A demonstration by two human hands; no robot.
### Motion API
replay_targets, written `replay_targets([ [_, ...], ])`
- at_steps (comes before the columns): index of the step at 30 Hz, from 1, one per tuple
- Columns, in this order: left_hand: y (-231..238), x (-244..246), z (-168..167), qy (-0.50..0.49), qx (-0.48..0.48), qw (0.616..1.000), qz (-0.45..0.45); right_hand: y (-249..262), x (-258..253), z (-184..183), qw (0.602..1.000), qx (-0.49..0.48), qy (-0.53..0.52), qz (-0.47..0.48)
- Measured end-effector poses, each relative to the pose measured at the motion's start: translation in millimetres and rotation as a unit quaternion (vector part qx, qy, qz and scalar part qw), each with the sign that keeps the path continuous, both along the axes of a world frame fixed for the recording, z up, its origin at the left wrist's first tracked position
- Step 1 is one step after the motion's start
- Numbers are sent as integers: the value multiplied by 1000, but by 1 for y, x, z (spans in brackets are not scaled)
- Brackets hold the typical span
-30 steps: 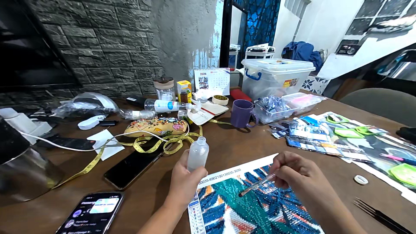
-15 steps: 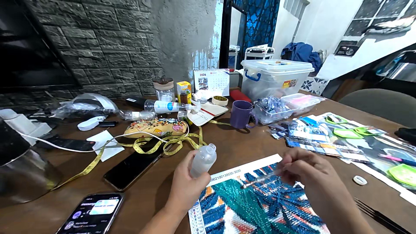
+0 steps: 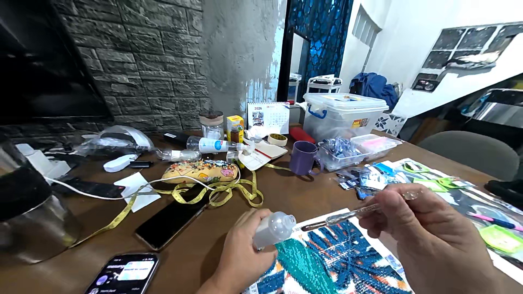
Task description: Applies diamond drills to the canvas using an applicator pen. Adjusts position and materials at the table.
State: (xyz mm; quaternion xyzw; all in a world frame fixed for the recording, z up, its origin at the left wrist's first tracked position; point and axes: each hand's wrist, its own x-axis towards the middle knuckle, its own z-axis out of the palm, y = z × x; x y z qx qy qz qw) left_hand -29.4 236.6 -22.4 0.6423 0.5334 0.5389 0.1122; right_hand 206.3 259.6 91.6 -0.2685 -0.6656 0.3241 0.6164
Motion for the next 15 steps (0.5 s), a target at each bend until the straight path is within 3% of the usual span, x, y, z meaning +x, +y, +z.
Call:
replay_targets([
  [15, 1, 0, -2, 42, 44, 998, -28, 5, -27, -3, 984, 118, -127, -25],
])
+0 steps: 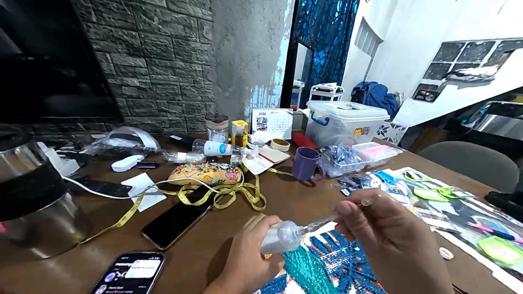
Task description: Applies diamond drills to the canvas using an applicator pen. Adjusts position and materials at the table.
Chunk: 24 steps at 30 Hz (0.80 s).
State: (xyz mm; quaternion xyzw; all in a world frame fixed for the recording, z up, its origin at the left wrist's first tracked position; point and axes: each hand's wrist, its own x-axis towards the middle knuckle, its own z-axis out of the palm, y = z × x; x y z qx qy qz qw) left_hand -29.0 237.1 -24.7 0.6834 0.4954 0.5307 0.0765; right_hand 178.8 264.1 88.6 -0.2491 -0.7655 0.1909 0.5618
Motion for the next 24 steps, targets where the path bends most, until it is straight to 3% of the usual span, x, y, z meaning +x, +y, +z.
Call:
replay_targets([
  [5, 1, 0, 0, 13, 3, 1000, -4, -1, -3, -4, 999, -11, -27, -18],
  [10, -1, 2, 3, 4, -16, 1000, 14, -6, 3, 0, 981, -158, 95, -52],
  [13, 0, 3, 2, 3, -14, 1000, 28, -1, 5, 0, 931, -295, 207, -58],
  [17, 1, 4, 2, 4, -6, 1000, 28, 6, 4, -3, 822, -487, 286, -71],
  [24, 0, 3, 1, 3, -10, 1000, 27, 10, 7, -21, 725, -596, 345, -22],
])
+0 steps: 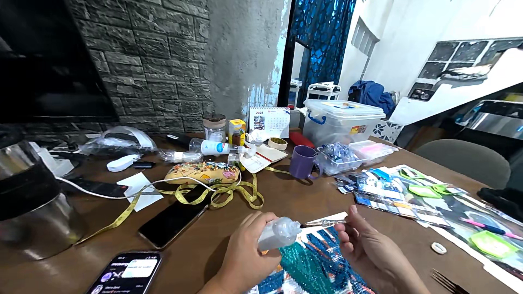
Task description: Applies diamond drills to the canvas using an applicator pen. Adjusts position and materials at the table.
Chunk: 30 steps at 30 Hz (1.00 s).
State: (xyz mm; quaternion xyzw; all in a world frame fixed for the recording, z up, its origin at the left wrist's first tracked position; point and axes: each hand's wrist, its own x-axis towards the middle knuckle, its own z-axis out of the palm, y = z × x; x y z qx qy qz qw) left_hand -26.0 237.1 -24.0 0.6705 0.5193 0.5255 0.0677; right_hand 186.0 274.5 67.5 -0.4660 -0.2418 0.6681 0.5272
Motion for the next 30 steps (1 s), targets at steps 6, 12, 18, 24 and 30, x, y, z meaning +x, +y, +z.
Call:
replay_targets([
  [6, 1, 0, -1, -34, -15, 999, -5, 0, 6, -2, 999, -24, 41, 13],
  [12, 0, -1, 1, -85, -54, 995, -2, 4, 22, -12, 984, 114, -138, -18],
  [18, -2, 1, 8, -182, -93, 979, 11, 2, 19, -26, 932, 212, -294, 25],
  [24, 0, 2, 18, -338, -150, 929, 18, 3, 22, -25, 940, 199, -270, 67],
  [30, 2, -1, 18, -382, -161, 910, 1, 4, 17, -23, 943, 180, -276, 53],
])
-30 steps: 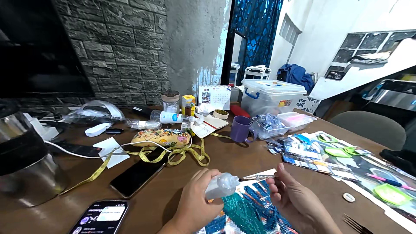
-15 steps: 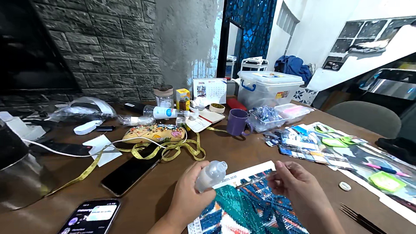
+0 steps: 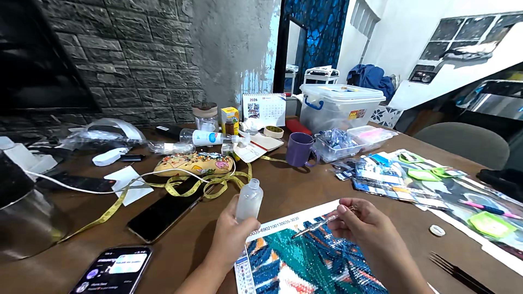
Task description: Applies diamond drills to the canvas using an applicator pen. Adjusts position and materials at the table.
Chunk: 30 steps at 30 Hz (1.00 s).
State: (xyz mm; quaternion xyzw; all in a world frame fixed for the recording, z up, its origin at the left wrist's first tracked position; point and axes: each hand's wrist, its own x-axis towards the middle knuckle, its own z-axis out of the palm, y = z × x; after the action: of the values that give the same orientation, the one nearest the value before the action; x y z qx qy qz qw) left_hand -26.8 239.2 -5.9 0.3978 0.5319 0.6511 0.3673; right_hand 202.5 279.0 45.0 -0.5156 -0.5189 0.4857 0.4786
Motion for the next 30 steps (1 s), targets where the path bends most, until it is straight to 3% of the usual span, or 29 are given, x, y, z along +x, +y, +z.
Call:
replay_targets([
  [5, 1, -1, 1, -19, -13, 1000, -2, 4, -4, -3, 999, 11, -37, -1],
  [30, 1, 1, 1, -20, -6, 1000, -10, 6, -6, -3, 1000, -7, 1, 2],
])
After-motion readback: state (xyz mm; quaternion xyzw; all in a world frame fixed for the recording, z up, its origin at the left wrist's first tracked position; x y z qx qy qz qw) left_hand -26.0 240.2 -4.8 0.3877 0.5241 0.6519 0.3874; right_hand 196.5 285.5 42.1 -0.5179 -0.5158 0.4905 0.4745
